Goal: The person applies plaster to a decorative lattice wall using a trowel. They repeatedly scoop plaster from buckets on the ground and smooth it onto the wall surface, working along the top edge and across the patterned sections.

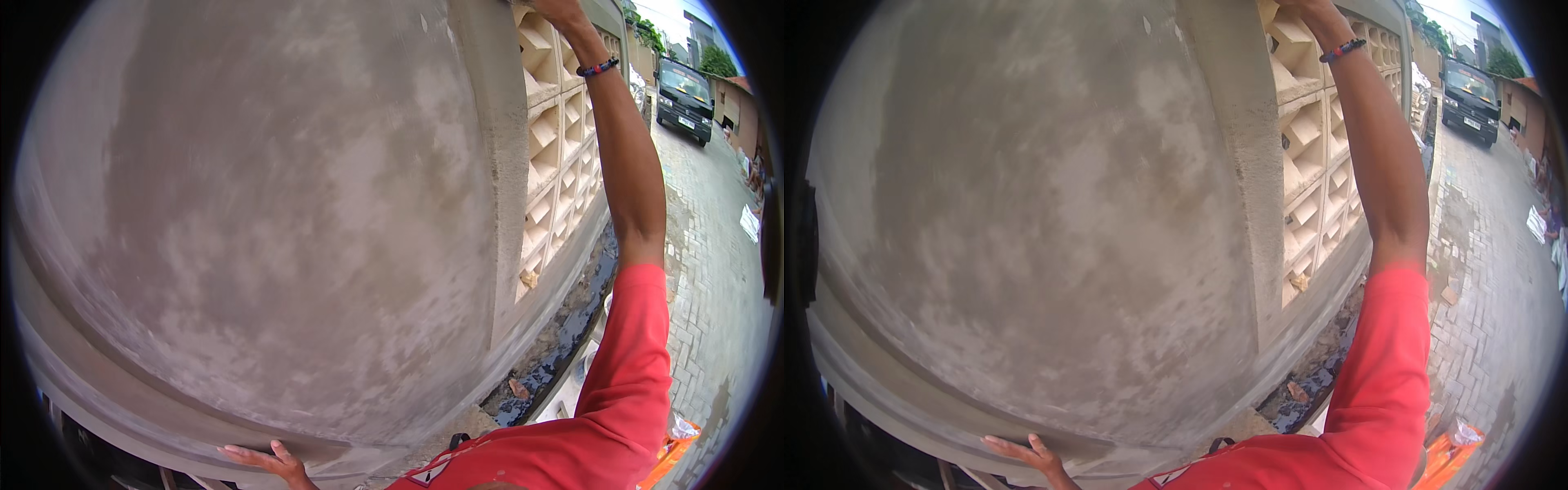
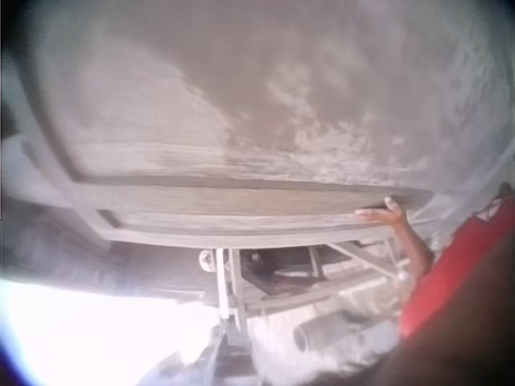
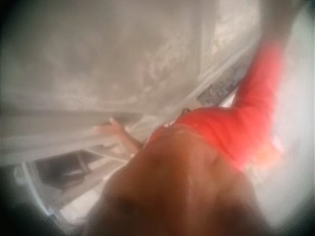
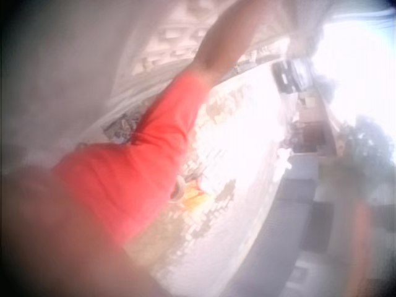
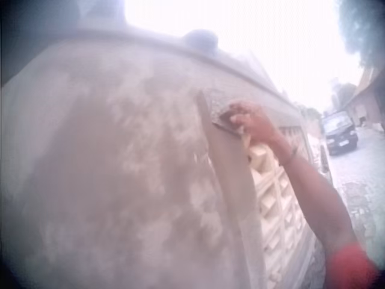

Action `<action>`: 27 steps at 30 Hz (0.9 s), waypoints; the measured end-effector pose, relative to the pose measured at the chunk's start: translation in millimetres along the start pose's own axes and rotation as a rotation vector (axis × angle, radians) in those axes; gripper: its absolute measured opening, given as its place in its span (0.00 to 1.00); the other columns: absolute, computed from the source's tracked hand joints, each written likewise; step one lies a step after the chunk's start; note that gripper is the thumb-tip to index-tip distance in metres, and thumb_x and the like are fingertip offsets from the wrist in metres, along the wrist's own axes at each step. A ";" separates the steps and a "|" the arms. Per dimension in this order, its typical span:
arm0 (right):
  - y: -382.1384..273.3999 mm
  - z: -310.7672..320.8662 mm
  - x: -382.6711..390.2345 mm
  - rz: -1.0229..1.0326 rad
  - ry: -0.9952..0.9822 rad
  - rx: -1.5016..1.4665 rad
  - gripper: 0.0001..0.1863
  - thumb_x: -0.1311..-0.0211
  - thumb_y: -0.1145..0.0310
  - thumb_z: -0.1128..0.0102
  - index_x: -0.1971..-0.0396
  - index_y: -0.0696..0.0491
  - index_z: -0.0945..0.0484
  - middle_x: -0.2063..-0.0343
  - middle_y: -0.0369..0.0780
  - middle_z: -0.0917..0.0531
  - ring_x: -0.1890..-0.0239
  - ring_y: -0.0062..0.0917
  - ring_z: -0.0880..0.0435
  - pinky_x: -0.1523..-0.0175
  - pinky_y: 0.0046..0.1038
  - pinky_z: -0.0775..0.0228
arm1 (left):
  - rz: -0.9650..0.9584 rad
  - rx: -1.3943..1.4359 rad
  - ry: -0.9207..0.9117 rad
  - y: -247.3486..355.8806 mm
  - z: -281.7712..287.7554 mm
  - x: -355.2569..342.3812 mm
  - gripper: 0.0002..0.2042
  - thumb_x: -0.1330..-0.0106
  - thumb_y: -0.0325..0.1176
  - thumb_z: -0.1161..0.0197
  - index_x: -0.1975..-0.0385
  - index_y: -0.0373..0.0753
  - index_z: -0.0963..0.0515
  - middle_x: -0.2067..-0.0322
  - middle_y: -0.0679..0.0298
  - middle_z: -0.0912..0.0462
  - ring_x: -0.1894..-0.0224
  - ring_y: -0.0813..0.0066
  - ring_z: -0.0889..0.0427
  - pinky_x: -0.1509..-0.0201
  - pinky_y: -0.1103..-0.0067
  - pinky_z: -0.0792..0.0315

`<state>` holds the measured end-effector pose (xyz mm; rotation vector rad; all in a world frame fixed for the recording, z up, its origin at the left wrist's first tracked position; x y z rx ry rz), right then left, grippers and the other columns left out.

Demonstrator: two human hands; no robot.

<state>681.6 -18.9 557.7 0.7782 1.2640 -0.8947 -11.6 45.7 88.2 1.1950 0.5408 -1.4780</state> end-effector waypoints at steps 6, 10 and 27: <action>-61.8 -22.5 164.3 -0.004 -0.057 0.224 0.19 0.46 0.79 0.39 0.52 0.54 0.21 0.63 0.40 0.18 0.59 0.29 0.22 0.51 0.26 0.31 | 0.024 0.064 0.047 -1.5 -11.3 4.4 0.41 0.30 0.56 0.55 0.29 0.31 0.61 0.28 0.44 0.62 0.26 0.48 0.60 0.26 0.59 0.61; -63.9 -33.9 264.9 -0.226 -0.304 0.197 0.19 0.47 0.81 0.39 0.53 0.56 0.21 0.60 0.44 0.18 0.58 0.35 0.23 0.50 0.32 0.31 | 0.019 0.051 0.032 -0.3 -13.7 4.5 0.41 0.30 0.55 0.55 0.29 0.31 0.61 0.28 0.44 0.62 0.26 0.48 0.60 0.26 0.59 0.61; -197.4 -47.1 -44.8 0.436 -0.182 1.153 0.06 0.44 0.76 0.43 0.66 0.55 0.19 0.72 0.42 0.18 0.67 0.32 0.20 0.56 0.32 0.29 | -0.013 -0.057 0.054 9.6 -4.0 -1.0 0.39 0.30 0.54 0.55 0.29 0.32 0.58 0.28 0.45 0.59 0.26 0.49 0.56 0.27 0.59 0.58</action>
Point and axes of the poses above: each hand's wrist, its own x-axis away from the middle knuckle, its own z-axis out of the back of the hand, y = z × x, the point moved 10 cm from there along -x, towards the middle knuckle
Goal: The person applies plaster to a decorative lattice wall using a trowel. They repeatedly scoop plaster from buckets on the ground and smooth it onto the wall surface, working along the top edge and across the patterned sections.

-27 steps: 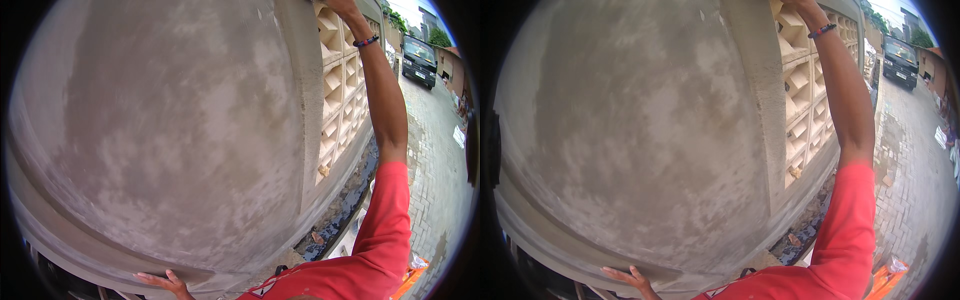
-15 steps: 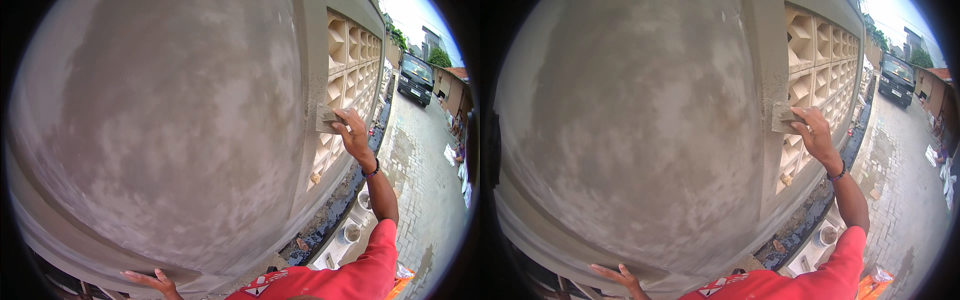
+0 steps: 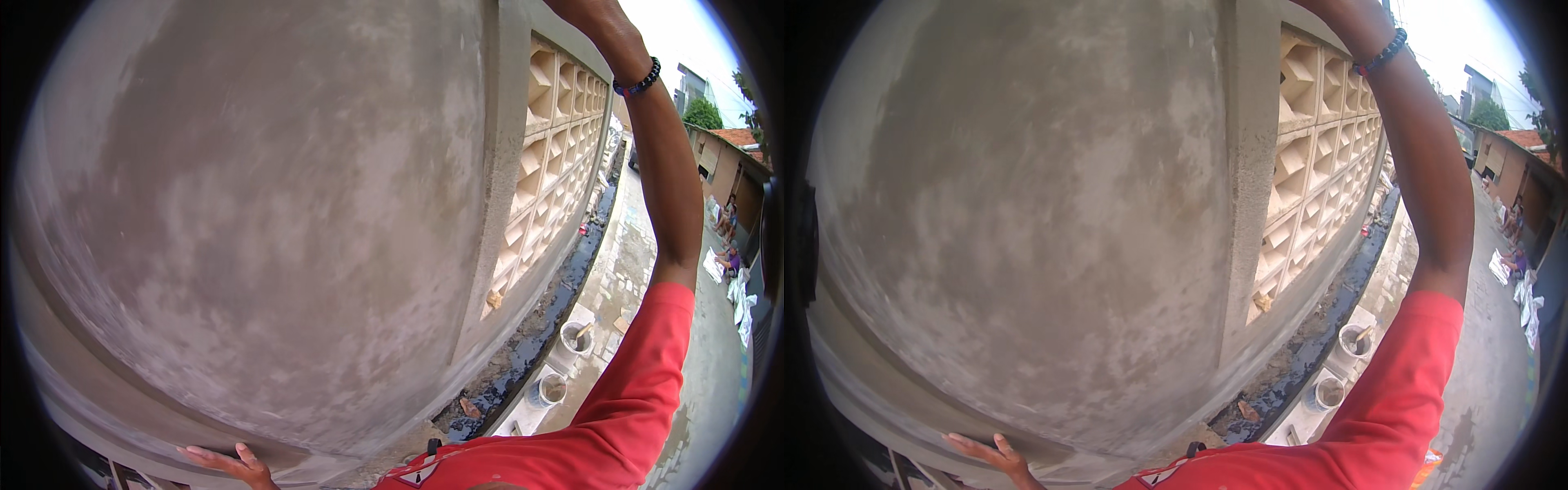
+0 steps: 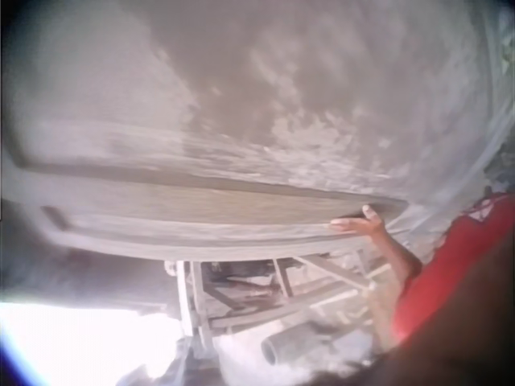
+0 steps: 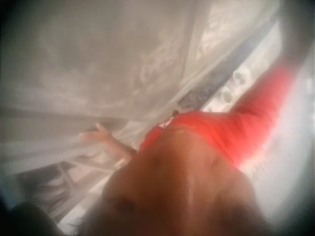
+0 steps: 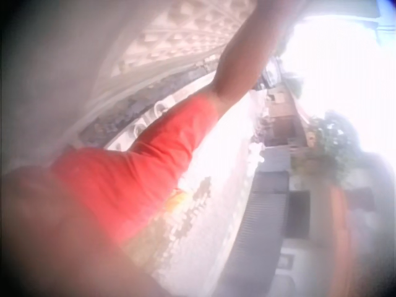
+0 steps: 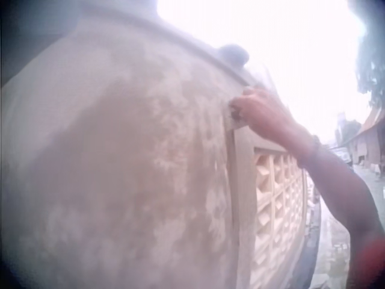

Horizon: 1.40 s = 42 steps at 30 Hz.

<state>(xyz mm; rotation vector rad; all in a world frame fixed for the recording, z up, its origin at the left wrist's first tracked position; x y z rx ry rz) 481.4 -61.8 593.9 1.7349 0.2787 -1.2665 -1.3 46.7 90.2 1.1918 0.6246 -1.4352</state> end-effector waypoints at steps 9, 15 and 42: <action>-50.5 -12.5 50.0 0.139 -0.155 0.098 0.05 0.43 0.75 0.43 0.66 0.56 0.21 0.75 0.41 0.20 0.68 0.28 0.21 0.59 0.31 0.29 | 0.030 0.055 -0.001 -1.0 0.4 -1.8 0.39 0.30 0.54 0.55 0.29 0.32 0.58 0.28 0.45 0.59 0.26 0.48 0.57 0.27 0.60 0.58; -125.7 -28.5 164.5 0.120 -0.336 -0.003 0.10 0.48 0.75 0.42 0.64 0.55 0.20 0.67 0.38 0.19 0.60 0.26 0.26 0.59 0.28 0.36 | 0.011 0.019 0.000 -4.5 1.9 1.1 0.40 0.30 0.55 0.55 0.29 0.32 0.59 0.28 0.44 0.59 0.26 0.49 0.56 0.27 0.59 0.58; -15.7 -85.6 197.3 -0.823 0.129 -0.868 0.14 0.41 0.69 0.43 0.57 0.59 0.29 0.69 0.54 0.19 0.62 0.49 0.19 0.56 0.42 0.28 | 0.049 0.043 -0.078 -1.2 0.1 -2.6 0.44 0.31 0.60 0.55 0.29 0.31 0.63 0.28 0.44 0.63 0.26 0.49 0.62 0.25 0.59 0.62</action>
Point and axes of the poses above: each hand's wrist, its own x-axis away from the middle knuckle, its own z-axis out of the back of the hand, y = z × x, the point moved 10 cm from there along -x, towards the middle knuckle
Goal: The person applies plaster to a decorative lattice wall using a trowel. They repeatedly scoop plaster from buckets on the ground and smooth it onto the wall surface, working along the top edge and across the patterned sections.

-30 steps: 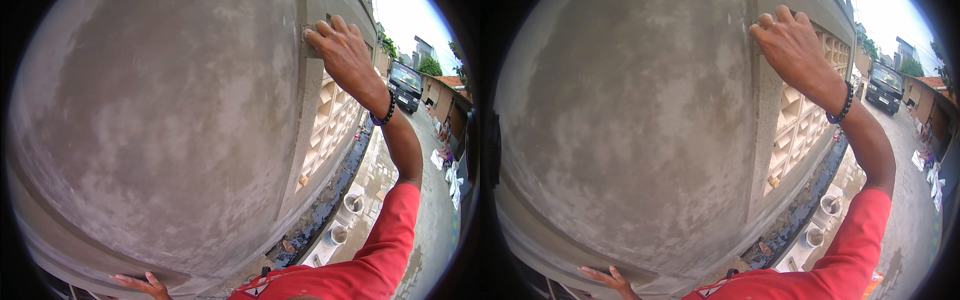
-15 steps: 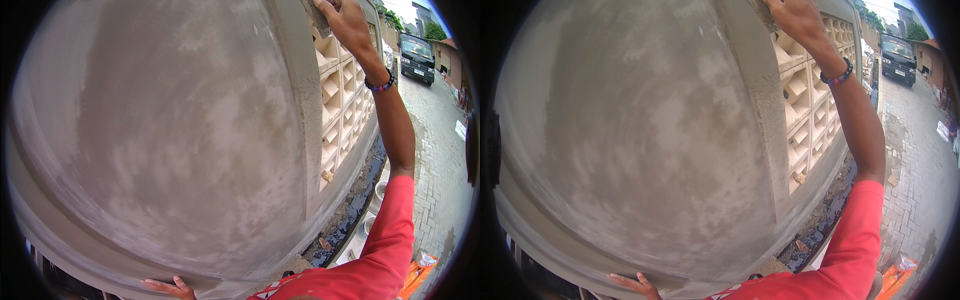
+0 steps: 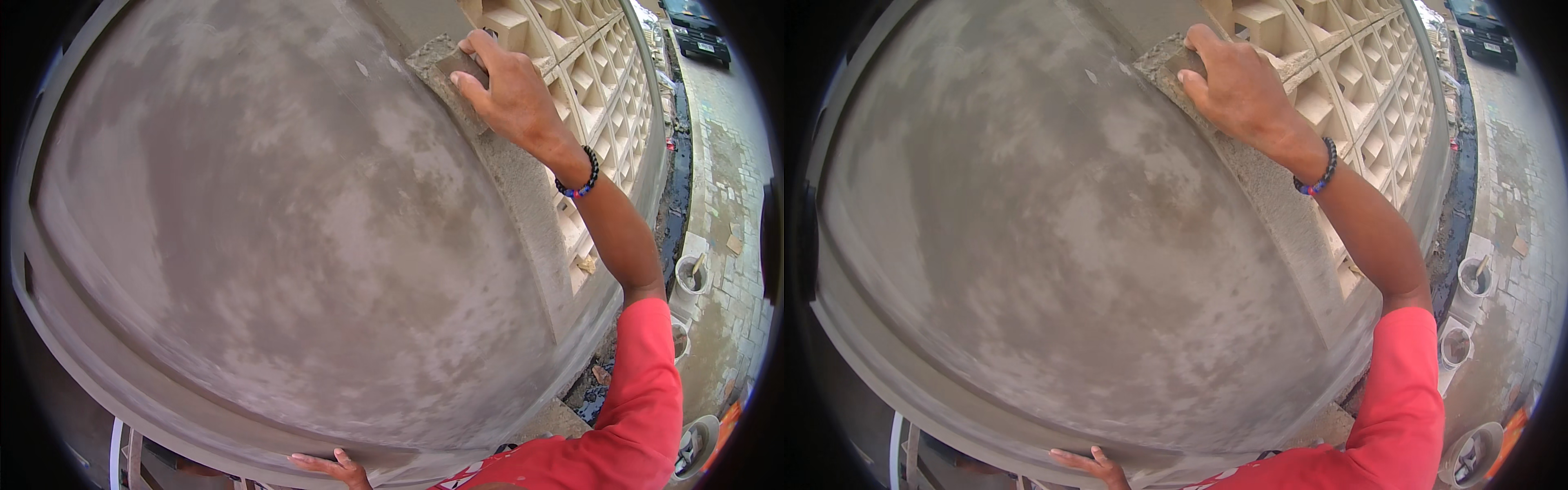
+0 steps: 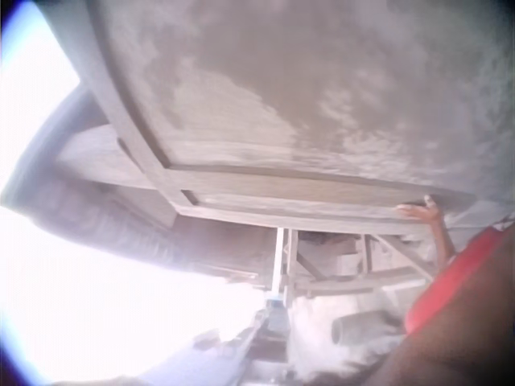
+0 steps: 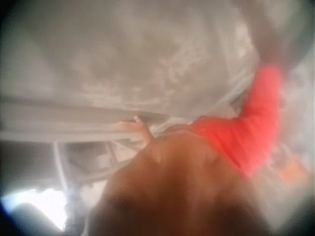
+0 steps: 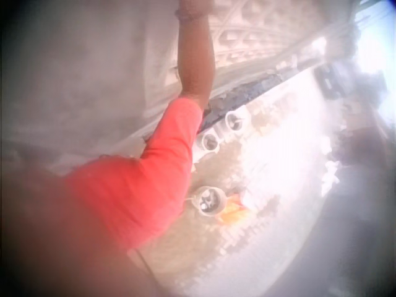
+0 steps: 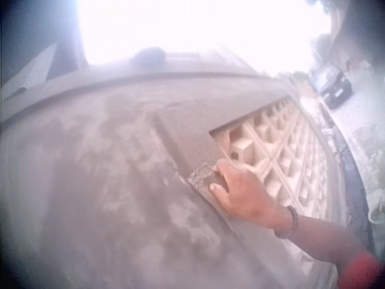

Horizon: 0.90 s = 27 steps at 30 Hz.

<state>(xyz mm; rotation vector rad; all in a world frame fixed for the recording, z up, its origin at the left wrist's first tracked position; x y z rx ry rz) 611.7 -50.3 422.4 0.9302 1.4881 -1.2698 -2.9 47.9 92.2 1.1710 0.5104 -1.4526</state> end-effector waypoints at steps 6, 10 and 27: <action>50.4 13.1 168.9 -0.306 -0.357 -0.007 0.16 0.43 0.72 0.39 0.55 0.60 0.27 0.63 0.51 0.19 0.60 0.47 0.19 0.55 0.38 0.27 | -0.036 -0.005 0.016 -5.3 -0.5 5.6 0.43 0.30 0.57 0.55 0.29 0.31 0.63 0.28 0.45 0.64 0.26 0.49 0.63 0.26 0.59 0.63; 11.6 54.0 115.5 -0.052 -0.046 0.068 0.17 0.45 0.76 0.39 0.53 0.59 0.24 0.61 0.49 0.19 0.56 0.42 0.20 0.50 0.37 0.29 | -0.049 0.071 -0.023 -3.8 -13.1 5.2 0.42 0.30 0.55 0.55 0.29 0.33 0.65 0.28 0.44 0.67 0.26 0.46 0.65 0.27 0.55 0.64; -140.9 -17.5 -65.2 0.679 -0.137 0.792 0.05 0.45 0.74 0.44 0.69 0.52 0.21 0.70 0.41 0.22 0.59 0.38 0.23 0.56 0.36 0.31 | -0.079 0.131 0.008 3.1 -5.7 0.4 0.40 0.29 0.53 0.55 0.27 0.38 0.66 0.29 0.41 0.70 0.27 0.39 0.65 0.29 0.49 0.60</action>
Point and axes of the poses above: each hand's wrist, its own x-axis away from the middle knuckle, its own z-axis out of the back of the hand, y = z × x, the point moved 10 cm from there along -x, towards the middle knuckle
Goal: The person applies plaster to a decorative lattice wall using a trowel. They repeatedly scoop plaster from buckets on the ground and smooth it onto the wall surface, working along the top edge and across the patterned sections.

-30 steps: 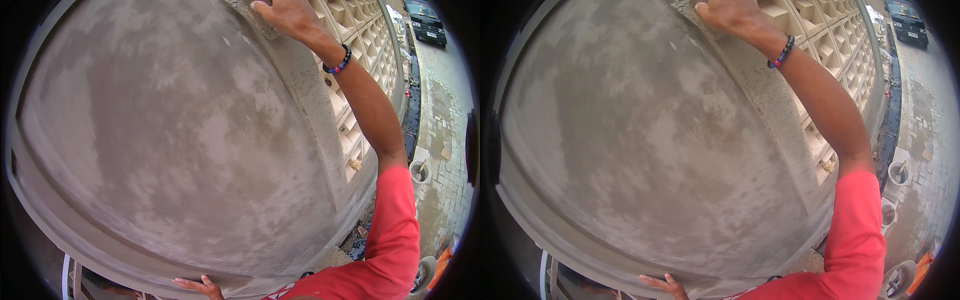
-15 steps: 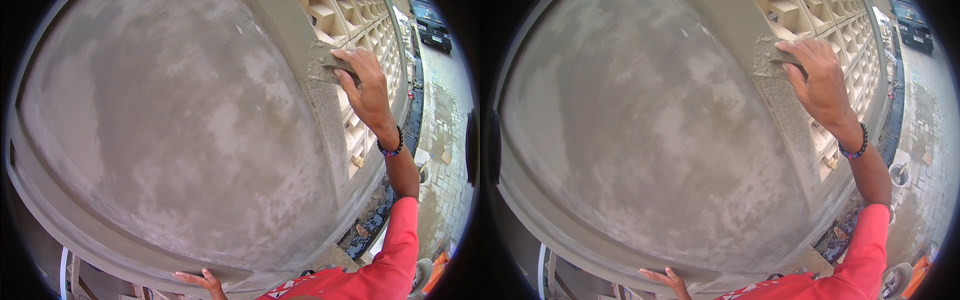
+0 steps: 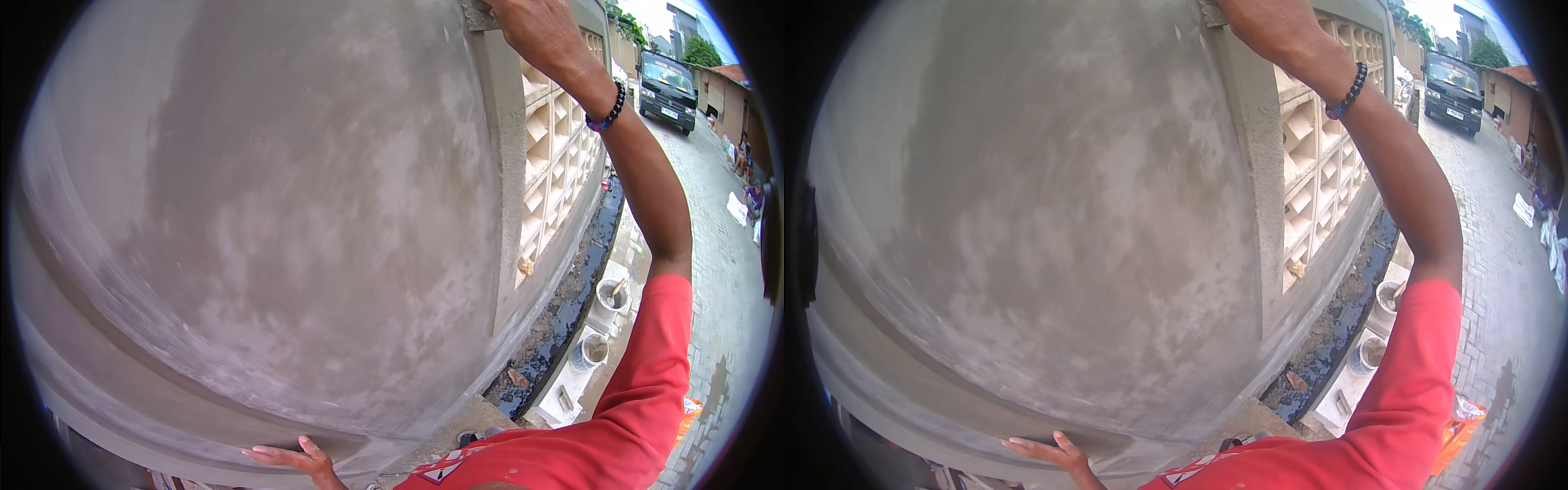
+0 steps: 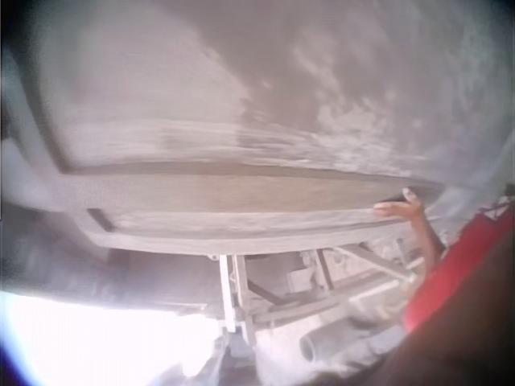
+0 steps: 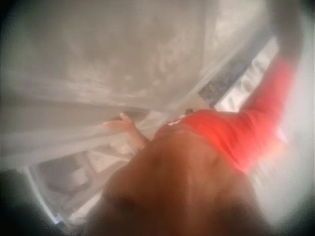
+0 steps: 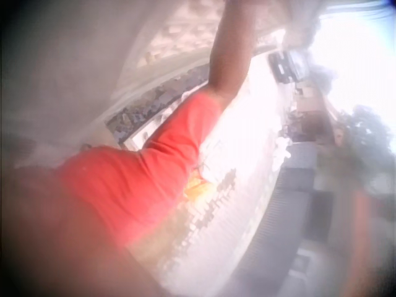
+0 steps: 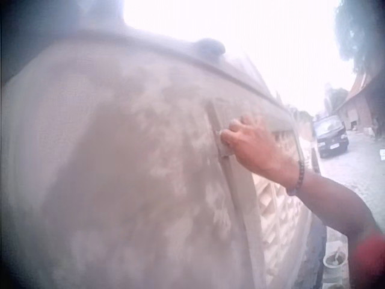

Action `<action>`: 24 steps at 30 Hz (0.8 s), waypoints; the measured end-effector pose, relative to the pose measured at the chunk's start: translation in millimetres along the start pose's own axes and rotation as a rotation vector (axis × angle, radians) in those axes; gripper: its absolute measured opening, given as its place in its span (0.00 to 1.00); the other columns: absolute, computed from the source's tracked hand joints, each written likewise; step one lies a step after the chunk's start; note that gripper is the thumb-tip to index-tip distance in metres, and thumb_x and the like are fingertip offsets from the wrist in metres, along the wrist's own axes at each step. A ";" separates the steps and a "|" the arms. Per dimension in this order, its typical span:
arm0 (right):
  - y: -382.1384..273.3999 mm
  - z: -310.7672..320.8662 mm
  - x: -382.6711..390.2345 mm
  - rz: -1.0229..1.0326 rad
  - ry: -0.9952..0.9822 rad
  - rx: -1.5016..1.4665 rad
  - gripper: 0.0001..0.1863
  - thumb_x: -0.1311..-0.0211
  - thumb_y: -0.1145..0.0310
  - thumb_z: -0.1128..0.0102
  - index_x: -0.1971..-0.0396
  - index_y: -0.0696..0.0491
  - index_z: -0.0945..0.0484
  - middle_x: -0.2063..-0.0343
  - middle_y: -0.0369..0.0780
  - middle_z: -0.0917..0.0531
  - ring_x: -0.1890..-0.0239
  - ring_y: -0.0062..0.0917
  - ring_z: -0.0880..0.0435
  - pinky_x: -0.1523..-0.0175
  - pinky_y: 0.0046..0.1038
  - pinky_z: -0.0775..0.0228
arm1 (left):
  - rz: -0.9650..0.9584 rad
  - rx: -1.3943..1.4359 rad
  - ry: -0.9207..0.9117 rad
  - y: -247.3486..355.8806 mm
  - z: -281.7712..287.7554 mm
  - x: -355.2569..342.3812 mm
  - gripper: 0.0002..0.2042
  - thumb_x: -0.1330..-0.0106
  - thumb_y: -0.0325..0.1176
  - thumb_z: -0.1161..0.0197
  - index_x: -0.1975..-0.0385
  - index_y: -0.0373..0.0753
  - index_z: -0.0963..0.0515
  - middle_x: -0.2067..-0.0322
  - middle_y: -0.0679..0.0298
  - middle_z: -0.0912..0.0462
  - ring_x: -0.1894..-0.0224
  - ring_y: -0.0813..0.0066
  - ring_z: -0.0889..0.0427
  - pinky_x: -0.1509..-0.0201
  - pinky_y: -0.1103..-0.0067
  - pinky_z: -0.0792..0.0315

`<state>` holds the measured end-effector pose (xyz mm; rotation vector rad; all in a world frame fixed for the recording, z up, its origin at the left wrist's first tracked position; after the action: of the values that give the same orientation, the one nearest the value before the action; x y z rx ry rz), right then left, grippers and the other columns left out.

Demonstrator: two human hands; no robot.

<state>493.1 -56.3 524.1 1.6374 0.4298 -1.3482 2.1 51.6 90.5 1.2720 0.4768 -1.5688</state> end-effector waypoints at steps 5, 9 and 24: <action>-19.8 -38.1 50.4 0.027 -0.178 0.374 0.14 0.36 0.75 0.44 0.53 0.45 0.20 0.58 0.37 0.19 0.51 0.28 0.26 0.54 0.31 0.32 | -0.045 -0.007 0.021 -2.9 0.2 1.2 0.40 0.29 0.53 0.54 0.28 0.36 0.64 0.29 0.41 0.67 0.27 0.42 0.62 0.29 0.52 0.59; -58.2 -24.5 92.0 0.036 -0.138 0.261 0.06 0.49 0.73 0.39 0.69 0.48 0.23 0.69 0.31 0.23 0.61 0.26 0.28 0.63 0.29 0.41 | -0.055 0.012 0.012 0.7 2.5 -3.4 0.40 0.29 0.52 0.54 0.27 0.38 0.65 0.29 0.40 0.70 0.27 0.39 0.65 0.30 0.48 0.59; 74.6 -18.8 109.6 -0.665 0.062 -0.523 0.17 0.36 0.68 0.41 0.52 0.61 0.30 0.60 0.51 0.18 0.57 0.38 0.16 0.52 0.33 0.25 | -0.060 -0.056 0.039 8.7 6.4 -6.5 0.39 0.29 0.54 0.56 0.27 0.38 0.65 0.29 0.41 0.67 0.28 0.38 0.59 0.31 0.50 0.54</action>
<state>596.3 -108.9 457.0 1.1305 1.3297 -1.4780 6.2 46.0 101.0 1.2579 0.5840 -1.5722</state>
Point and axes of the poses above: each hand's wrist, its own x-axis away from the middle knuckle, its own z-axis out of the back of the hand, y = z × x, the point moved 10 cm from there along -x, towards the middle knuckle
